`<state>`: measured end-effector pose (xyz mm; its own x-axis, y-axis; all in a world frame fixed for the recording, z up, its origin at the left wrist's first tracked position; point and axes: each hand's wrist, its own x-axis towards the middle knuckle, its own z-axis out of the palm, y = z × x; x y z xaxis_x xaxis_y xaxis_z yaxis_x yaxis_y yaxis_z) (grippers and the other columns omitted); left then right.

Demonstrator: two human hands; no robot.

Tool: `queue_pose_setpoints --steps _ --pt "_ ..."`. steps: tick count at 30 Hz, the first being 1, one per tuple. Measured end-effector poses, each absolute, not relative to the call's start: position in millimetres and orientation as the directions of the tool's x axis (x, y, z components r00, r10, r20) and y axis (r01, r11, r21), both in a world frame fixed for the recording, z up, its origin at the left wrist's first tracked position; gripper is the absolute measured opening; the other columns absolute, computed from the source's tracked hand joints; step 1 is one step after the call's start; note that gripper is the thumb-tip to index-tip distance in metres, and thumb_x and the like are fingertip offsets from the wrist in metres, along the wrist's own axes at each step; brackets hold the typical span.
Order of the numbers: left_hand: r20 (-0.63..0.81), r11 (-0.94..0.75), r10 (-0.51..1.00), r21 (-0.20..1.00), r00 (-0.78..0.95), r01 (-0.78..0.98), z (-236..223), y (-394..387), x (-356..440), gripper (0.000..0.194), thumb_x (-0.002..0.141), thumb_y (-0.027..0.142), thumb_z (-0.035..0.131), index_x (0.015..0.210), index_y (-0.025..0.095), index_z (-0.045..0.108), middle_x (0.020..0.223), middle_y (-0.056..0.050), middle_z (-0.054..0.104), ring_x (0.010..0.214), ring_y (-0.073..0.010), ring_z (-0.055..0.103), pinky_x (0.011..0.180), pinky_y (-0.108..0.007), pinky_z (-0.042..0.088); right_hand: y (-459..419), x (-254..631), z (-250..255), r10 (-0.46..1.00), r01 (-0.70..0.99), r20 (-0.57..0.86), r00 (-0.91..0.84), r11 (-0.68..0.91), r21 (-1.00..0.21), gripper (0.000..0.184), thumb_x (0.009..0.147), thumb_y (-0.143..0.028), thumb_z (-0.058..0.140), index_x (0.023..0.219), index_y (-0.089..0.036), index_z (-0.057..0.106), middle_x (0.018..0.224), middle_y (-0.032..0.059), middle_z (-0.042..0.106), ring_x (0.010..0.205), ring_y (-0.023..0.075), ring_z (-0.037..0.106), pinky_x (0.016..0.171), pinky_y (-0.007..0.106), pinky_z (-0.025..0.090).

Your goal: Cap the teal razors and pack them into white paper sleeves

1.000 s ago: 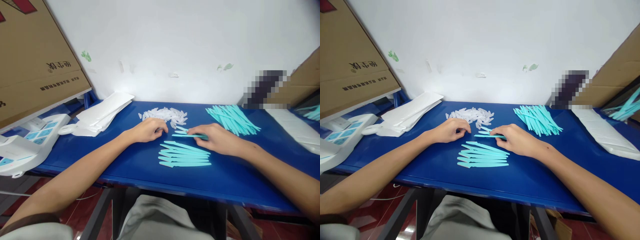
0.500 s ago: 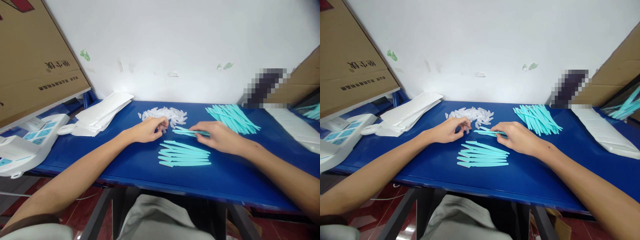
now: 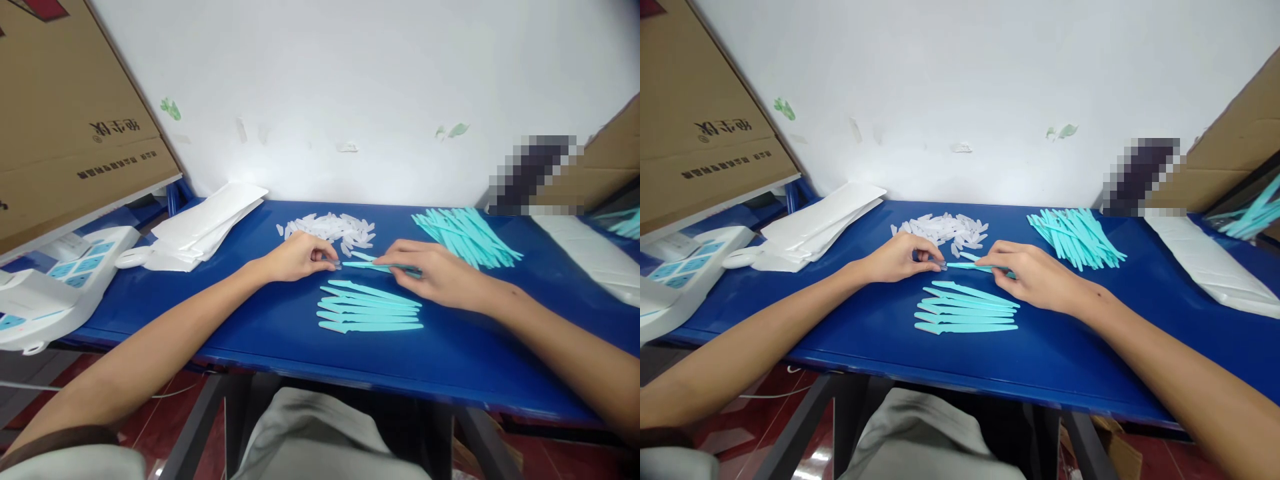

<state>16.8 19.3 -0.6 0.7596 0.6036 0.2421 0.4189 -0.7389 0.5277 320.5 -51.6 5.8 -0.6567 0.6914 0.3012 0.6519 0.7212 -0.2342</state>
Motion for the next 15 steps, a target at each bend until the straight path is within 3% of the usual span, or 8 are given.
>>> queue_pose_setpoints --steps 4,15 --pt "0.279 -0.756 0.572 0.544 0.771 0.364 -6.4 20.1 19.2 0.015 0.091 0.027 0.078 0.1 0.016 0.082 0.09 -0.006 0.076 0.074 -0.0139 0.065 0.07 -0.025 0.05 -51.3 319.9 3.9 0.689 0.661 0.297 -0.661 0.722 -0.204 0.039 0.101 -0.02 0.047 0.128 -0.021 0.075 0.11 0.0104 0.073 0.079 0.0189 0.07 0.071 0.033 0.054" --pt "0.278 -0.745 0.594 0.543 0.755 0.386 -7.6 16.4 22.0 0.02 0.091 0.03 0.079 0.106 0.017 0.082 0.088 -0.005 0.077 0.069 -0.0134 0.062 0.069 -0.026 0.05 -50.7 317.8 3.8 0.682 0.662 0.282 -0.675 0.728 -0.176 0.041 0.098 -0.017 0.049 0.128 -0.023 0.077 0.107 0.0104 0.074 0.078 0.0198 0.071 0.071 0.032 0.056"
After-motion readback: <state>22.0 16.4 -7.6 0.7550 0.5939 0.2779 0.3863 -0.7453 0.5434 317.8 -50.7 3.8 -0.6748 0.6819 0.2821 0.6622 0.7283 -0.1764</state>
